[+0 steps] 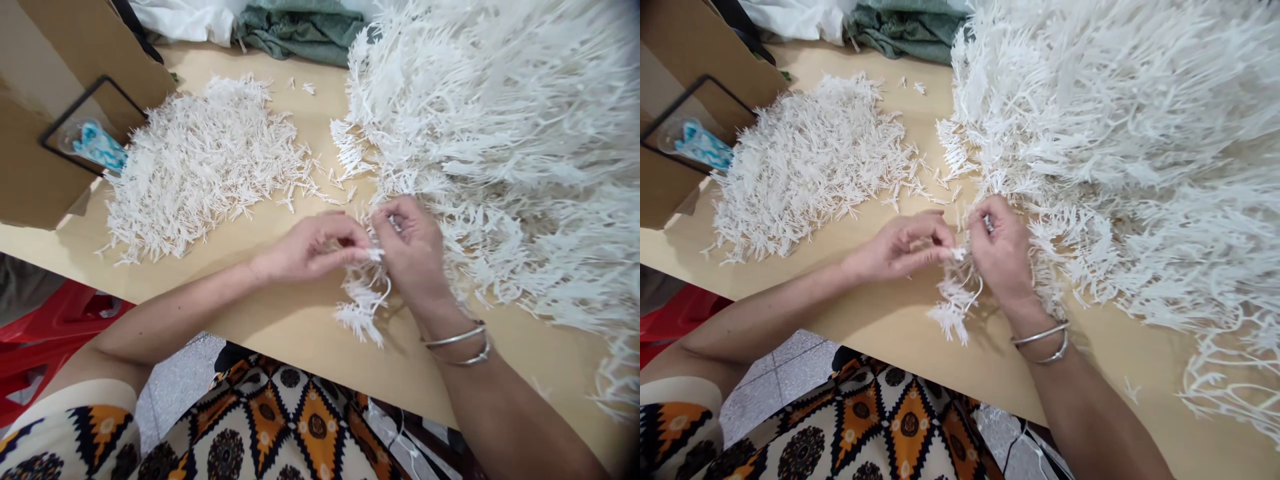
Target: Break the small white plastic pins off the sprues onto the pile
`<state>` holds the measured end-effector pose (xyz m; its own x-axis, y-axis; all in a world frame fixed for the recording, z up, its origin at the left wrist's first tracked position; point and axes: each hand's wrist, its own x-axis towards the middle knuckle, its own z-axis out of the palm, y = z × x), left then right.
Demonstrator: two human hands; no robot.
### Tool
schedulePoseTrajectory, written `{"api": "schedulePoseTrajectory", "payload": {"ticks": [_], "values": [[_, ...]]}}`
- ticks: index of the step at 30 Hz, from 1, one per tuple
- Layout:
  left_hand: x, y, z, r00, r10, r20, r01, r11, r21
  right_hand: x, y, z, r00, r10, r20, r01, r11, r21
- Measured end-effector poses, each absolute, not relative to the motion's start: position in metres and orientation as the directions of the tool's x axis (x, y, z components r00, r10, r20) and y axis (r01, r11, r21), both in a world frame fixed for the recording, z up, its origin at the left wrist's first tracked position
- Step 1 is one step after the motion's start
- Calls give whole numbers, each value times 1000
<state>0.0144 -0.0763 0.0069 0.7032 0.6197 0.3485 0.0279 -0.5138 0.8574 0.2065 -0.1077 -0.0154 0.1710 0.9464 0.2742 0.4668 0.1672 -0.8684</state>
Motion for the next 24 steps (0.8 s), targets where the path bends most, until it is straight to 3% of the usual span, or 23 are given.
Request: {"api": "schedulePoseTrajectory", "payload": {"ticks": [3, 7, 9, 11, 15, 18, 24], "values": [[15, -77, 9, 669, 631, 393, 81, -587, 805, 219, -104, -21, 220, 942, 254, 398, 151, -905], [-5, -44, -14, 176, 814, 554, 367, -576, 730, 221, -107, -27, 156, 973, 168, 229, 130, -965], [-18, -27, -25, 2, 777, 629, 500, -546, 672, 219, -109, -27, 134, 977, 165, 202, 136, -970], [-26, -19, -29, -47, 711, 701, 571, -557, 603, 217, -111, -25, 105, 983, 151, 185, 130, -974], [-14, -38, -16, 237, 691, 683, 558, -672, 486, 213, -114, -19, 33, 993, 112, 175, 104, -979], [2, -58, -5, 535, 692, 485, 517, -722, 460, 210, -115, -18, 5, 992, 128, 215, 123, -969], [8, -63, -2, 652, 702, 287, 472, -672, 571, 206, -117, -21, 22, 985, 171, 294, 156, -943]]}}
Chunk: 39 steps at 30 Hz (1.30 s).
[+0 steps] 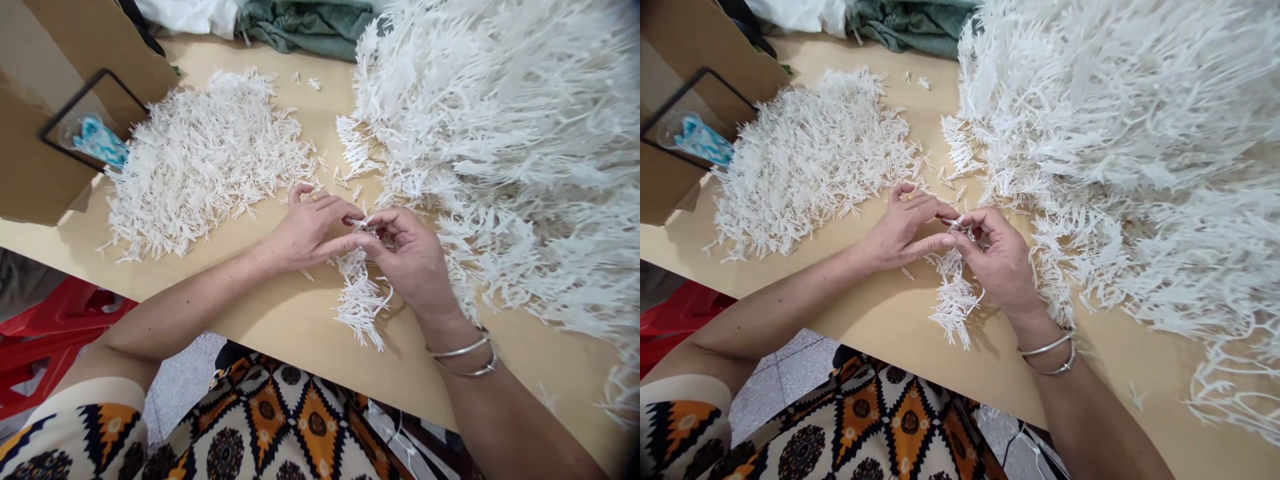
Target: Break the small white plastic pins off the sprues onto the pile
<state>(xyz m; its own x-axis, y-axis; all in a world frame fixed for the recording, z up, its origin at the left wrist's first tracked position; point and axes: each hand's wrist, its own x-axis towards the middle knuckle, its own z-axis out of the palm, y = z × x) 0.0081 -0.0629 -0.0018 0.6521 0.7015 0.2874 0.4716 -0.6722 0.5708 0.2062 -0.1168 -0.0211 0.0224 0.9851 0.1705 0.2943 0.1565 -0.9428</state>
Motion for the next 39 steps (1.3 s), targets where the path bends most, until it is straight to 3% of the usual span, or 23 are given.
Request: {"api": "schedulePoseTrajectory", "payload": {"ticks": [9, 15, 22, 29, 32, 35, 37, 39], "values": [[5, -55, -10, 683, 682, 260, 480, -688, 544, 212, -117, -15, -82, 989, 124, 311, 144, -940], [5, -58, -5, 726, 653, 217, 427, -675, 602, 210, -115, -17, 2, 996, 92, 255, 88, -963], [7, -60, -6, 765, 622, 165, 401, -661, 634, 196, -121, -20, 86, 976, 201, 470, 138, -872], [14, -80, 7, 832, 522, 190, 267, -676, 687, 211, -104, -26, 194, 940, 282, 480, 160, -863], [11, -75, 6, 697, 641, 322, 310, -674, 670, 217, -103, -29, 187, 955, 231, 363, 152, -919], [-4, -54, -4, 321, 804, 500, 473, -594, 651, 217, -105, -29, 184, 968, 172, 244, 124, -962], [-15, -40, -8, 88, 822, 563, 562, -507, 653, 215, -106, -29, 193, 968, 157, 198, 118, -973], [-21, -34, -8, -24, 806, 592, 612, -456, 646, 213, -107, -29, 198, 967, 162, 192, 124, -974]]}}
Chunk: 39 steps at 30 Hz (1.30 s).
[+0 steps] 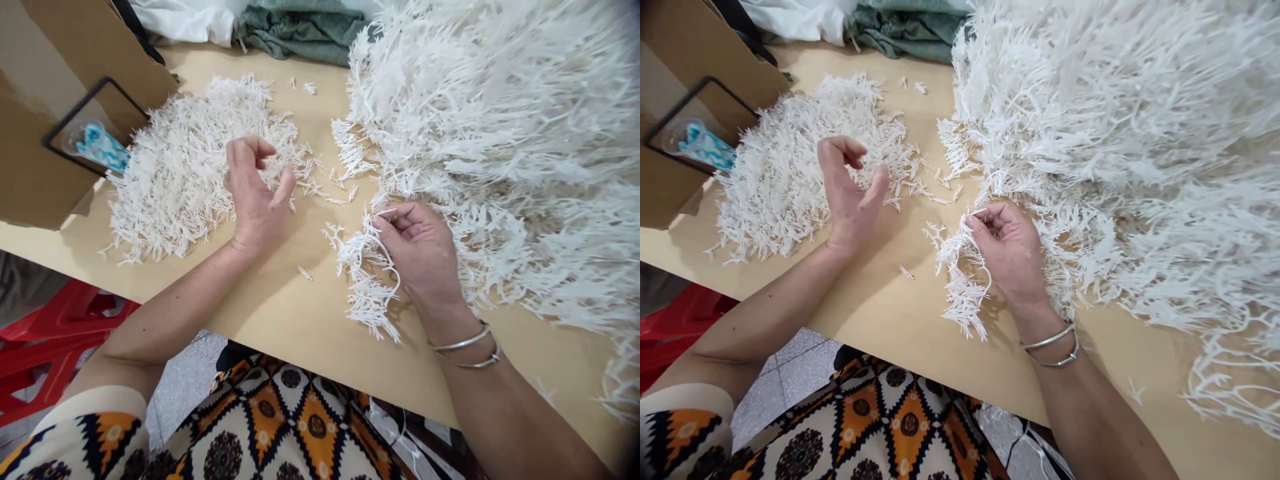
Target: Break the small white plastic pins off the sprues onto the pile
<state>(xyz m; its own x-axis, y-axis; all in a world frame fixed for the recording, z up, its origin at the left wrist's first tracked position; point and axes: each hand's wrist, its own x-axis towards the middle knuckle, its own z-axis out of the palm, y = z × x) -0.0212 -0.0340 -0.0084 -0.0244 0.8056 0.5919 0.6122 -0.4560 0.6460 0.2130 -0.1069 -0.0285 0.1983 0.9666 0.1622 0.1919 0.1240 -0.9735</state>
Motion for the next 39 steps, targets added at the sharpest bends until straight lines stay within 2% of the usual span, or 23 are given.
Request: {"api": "schedulePoseTrajectory", "payload": {"ticks": [2, 7, 9, 14, 20, 24, 27, 29, 31, 34, 37, 39], "values": [[-19, -38, -5, 0, 805, 593, 640, -456, 618, 210, -109, -27, 205, 963, 176, 209, 133, -969], [6, -65, -2, 407, 785, 467, 602, -615, 509, 200, -119, -22, 231, 937, 261, 352, 170, -920], [13, -70, -6, 502, 759, 416, 579, -652, 490, 198, -122, -21, 215, 924, 315, 413, 206, -887], [12, -65, -12, 559, 750, 354, 562, -657, 503, 200, -123, -23, 177, 918, 354, 434, 250, -866], [11, -64, -8, 606, 733, 309, 582, -673, 457, 199, -122, -26, 165, 902, 399, 478, 281, -832], [13, -68, -7, 654, 696, 296, 534, -702, 471, 196, -121, -26, 145, 937, 319, 451, 224, -864], [15, -79, -1, 735, 606, 304, 425, -762, 489, 203, -115, -28, 181, 942, 282, 466, 171, -868], [18, -88, 4, 806, 496, 323, 324, -827, 460, 212, -107, -32, 240, 921, 308, 486, 160, -859], [20, -91, 7, 827, 434, 357, 268, -864, 427, 220, -101, -36, 287, 901, 325, 432, 181, -884], [12, -77, 3, 684, 580, 442, 389, -803, 452, 225, -98, -42, 304, 905, 296, 331, 192, -924], [-11, -45, -8, 270, 811, 520, 662, -548, 510, 222, -100, -44, 305, 901, 310, 280, 226, -933], [-26, -26, -13, 13, 810, 586, 743, -400, 536, 219, -101, -42, 302, 895, 329, 262, 254, -931]]}}
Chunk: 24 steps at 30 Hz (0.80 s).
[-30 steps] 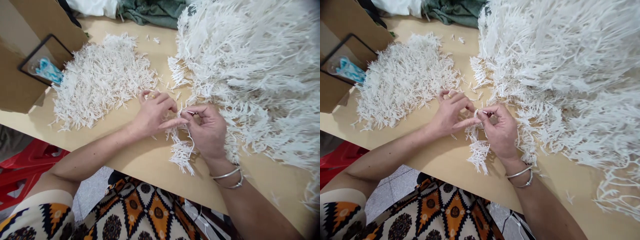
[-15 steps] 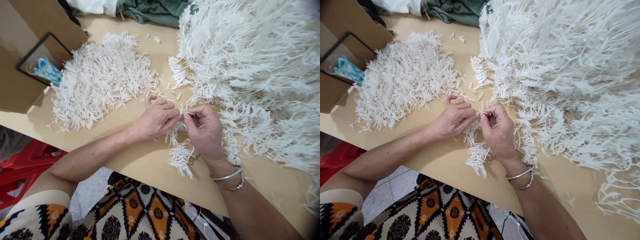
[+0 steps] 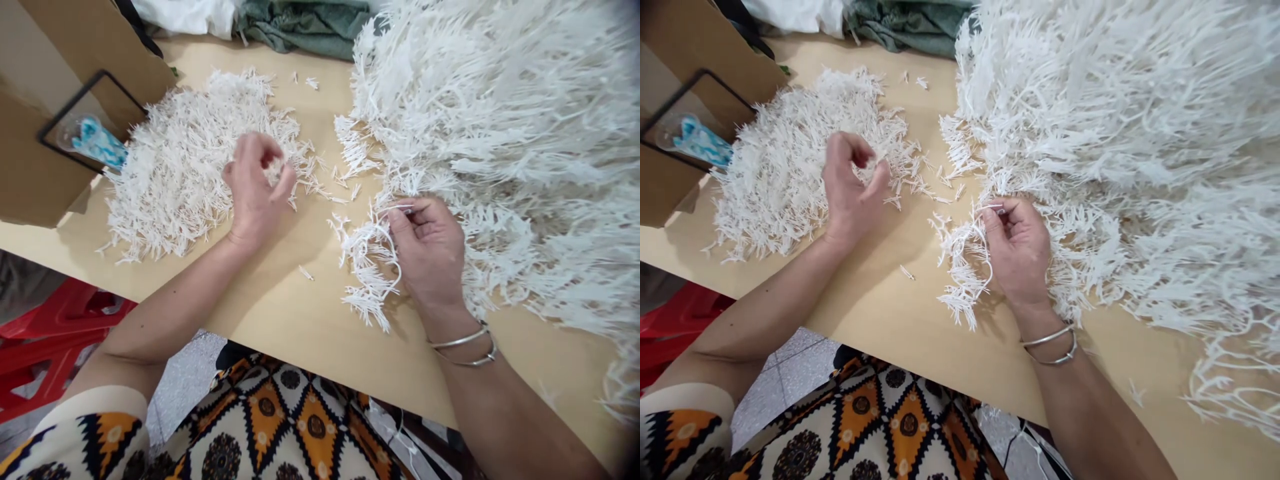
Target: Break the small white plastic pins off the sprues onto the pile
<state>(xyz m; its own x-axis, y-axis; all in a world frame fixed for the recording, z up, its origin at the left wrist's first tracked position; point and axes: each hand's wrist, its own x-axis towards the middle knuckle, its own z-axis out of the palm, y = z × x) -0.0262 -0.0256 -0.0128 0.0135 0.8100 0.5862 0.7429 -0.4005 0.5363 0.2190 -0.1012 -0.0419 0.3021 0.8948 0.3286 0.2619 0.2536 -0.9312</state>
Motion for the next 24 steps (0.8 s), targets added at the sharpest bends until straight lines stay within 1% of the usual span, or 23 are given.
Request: {"api": "schedulePoseTrajectory", "payload": {"ticks": [1, 2, 3, 4, 6, 8, 9, 11, 13, 16, 19, 22, 24], "values": [[-31, -19, -14, -60, 795, 604, 757, -358, 546, 218, -102, -40, 303, 893, 333, 252, 261, -932], [-34, -16, -14, -99, 786, 610, 759, -336, 557, 217, -102, -39, 301, 893, 334, 242, 267, -933], [-35, -16, -13, -94, 793, 602, 752, -340, 565, 215, -103, -37, 299, 891, 341, 233, 278, -932], [-33, -20, -10, -44, 811, 584, 737, -369, 567, 214, -103, -35, 302, 887, 349, 228, 288, -930], [-23, -31, -5, 171, 836, 521, 682, -482, 550, 211, -105, -32, 313, 871, 378, 235, 315, -920], [-12, -45, -2, 432, 788, 438, 594, -614, 520, 209, -107, -30, 320, 859, 399, 242, 333, -911], [-7, -50, -1, 533, 747, 397, 548, -663, 511, 207, -109, -29, 317, 858, 404, 238, 341, -910], [0, -57, -3, 643, 686, 340, 488, -710, 509, 205, -111, -26, 291, 863, 413, 213, 362, -907], [1, -57, -8, 658, 676, 332, 465, -711, 527, 205, -113, -25, 266, 871, 413, 196, 370, -908], [-2, -53, -12, 591, 731, 341, 471, -656, 590, 208, -112, -26, 266, 861, 433, 222, 382, -897], [-5, -50, -11, 538, 783, 311, 486, -590, 645, 211, -111, -30, 246, 839, 485, 209, 443, -872], [-5, -51, -8, 543, 781, 309, 459, -585, 669, 211, -111, -33, 132, 835, 534, 183, 509, -841], [-3, -52, -8, 550, 760, 346, 413, -608, 677, 209, -113, -33, 43, 864, 502, 190, 486, -853]]}}
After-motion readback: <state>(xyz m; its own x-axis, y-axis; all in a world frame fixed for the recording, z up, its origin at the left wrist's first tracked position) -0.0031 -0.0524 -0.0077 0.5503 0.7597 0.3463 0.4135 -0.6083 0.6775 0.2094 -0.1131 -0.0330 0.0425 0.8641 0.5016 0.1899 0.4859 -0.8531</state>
